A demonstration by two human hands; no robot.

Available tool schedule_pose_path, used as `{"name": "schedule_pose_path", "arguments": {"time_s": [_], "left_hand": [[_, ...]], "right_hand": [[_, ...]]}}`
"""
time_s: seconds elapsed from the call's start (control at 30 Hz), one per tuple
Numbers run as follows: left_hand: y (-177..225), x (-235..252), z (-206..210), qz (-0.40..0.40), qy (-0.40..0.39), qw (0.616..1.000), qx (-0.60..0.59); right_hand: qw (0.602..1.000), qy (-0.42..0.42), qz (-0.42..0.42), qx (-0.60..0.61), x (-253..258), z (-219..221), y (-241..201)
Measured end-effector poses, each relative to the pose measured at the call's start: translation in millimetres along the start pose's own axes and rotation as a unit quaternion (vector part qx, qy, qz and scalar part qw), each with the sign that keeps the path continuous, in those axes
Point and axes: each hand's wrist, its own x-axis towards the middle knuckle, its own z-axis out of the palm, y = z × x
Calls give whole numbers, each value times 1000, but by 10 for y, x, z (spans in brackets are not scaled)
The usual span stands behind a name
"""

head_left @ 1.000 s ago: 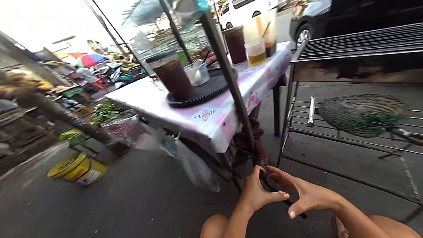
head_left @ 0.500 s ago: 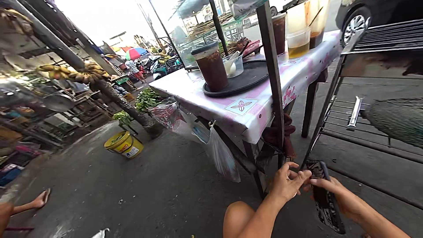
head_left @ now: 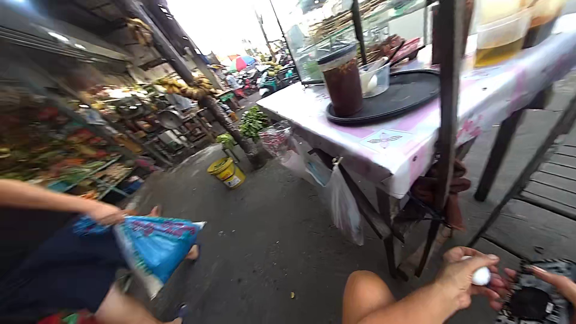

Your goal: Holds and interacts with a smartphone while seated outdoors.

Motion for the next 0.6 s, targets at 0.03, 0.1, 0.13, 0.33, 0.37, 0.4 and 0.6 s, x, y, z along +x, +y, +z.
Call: {"name": "schedule_pose_path", "arguments": {"time_s": [0.03,0.1,0.13,0.33,0.37,0.4,0.6], "left_hand": [[9,-4,6,4,2,1000,16],[-18,13,26,7,-1,998,56],[-28,15,42,8,-5,997,73],[-19,-19,36,22,-11,995,101],[-28,-17,33,24,-14,994,101],[-38,-10,30,28,-17,994,102],[-27,64,-7,27,-11,993,113]], "right_hand": [[1000,-11,4,0,-12,40,17],[999,-37,7,-6,-29,58,58],[999,-53,8,-9,-30,47,80],[995,-93,3,29,36,39,202],[996,-88,4,34,35,32,220],[996,-81,5,42,29,36,241],[994,-96,5,54,95,-7,274]]}}
